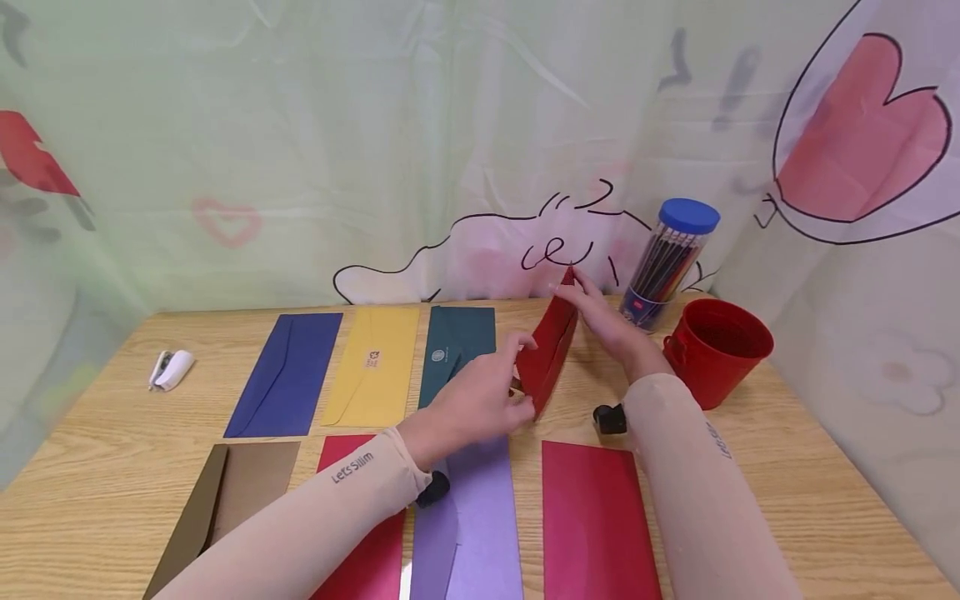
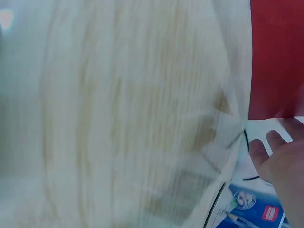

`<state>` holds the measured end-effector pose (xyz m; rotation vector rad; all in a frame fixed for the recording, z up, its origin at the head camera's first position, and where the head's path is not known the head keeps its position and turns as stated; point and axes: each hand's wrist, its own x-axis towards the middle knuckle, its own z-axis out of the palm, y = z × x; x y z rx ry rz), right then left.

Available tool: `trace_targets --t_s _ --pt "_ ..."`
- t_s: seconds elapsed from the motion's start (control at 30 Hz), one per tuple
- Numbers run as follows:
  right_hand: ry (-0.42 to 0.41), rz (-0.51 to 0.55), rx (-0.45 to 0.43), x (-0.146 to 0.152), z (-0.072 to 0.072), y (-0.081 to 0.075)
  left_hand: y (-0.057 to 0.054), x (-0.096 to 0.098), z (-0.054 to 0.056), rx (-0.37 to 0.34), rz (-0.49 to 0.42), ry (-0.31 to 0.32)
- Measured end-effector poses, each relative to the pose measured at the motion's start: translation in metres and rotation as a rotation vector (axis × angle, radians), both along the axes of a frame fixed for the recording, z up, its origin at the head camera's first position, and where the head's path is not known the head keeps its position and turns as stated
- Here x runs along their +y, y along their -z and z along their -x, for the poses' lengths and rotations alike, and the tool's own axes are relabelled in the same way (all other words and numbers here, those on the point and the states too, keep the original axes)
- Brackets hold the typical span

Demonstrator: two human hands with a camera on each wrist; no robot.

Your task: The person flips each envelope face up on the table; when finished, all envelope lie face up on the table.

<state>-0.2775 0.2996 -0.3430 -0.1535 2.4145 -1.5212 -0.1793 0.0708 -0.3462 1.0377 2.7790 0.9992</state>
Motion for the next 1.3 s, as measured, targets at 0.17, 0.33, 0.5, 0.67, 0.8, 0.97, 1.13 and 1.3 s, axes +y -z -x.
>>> trace_targets --t_s 0.17,0.33,0.5,0.67,0.8,0.97,1.13,1.3 --pt "-0.04 -0.107 0.01 0.008 -0.005 0.002 -0.001 -0.003 0.0 -0.097 -0.01 -0.12" --pt "-0.104 -0.22 0.017 0.007 -0.001 0.01 0.0 -0.002 0.0 -0.113 0.108 -0.2" --pt "-0.137 -0.327 0.044 0.0 0.003 0.016 0.005 0.001 0.002 -0.167 0.207 -0.136" --pt "-0.176 -0.441 0.063 -0.005 0.006 0.018 0.008 0.005 0.005 -0.183 0.276 -0.101" --pt "-0.207 -0.517 0.032 -0.007 0.008 0.018 0.012 0.013 0.004 -0.19 0.312 -0.09" --pt "-0.225 -0.565 -0.005 -0.007 0.012 0.02 0.014 0.023 0.0 -0.204 0.369 -0.105" --pt "-0.225 -0.583 -0.021 -0.009 0.015 0.02 0.015 0.027 -0.001 -0.208 0.409 -0.144" --pt "-0.229 -0.595 -0.029 -0.011 0.016 0.018 0.016 0.03 0.0 -0.189 0.421 -0.157"
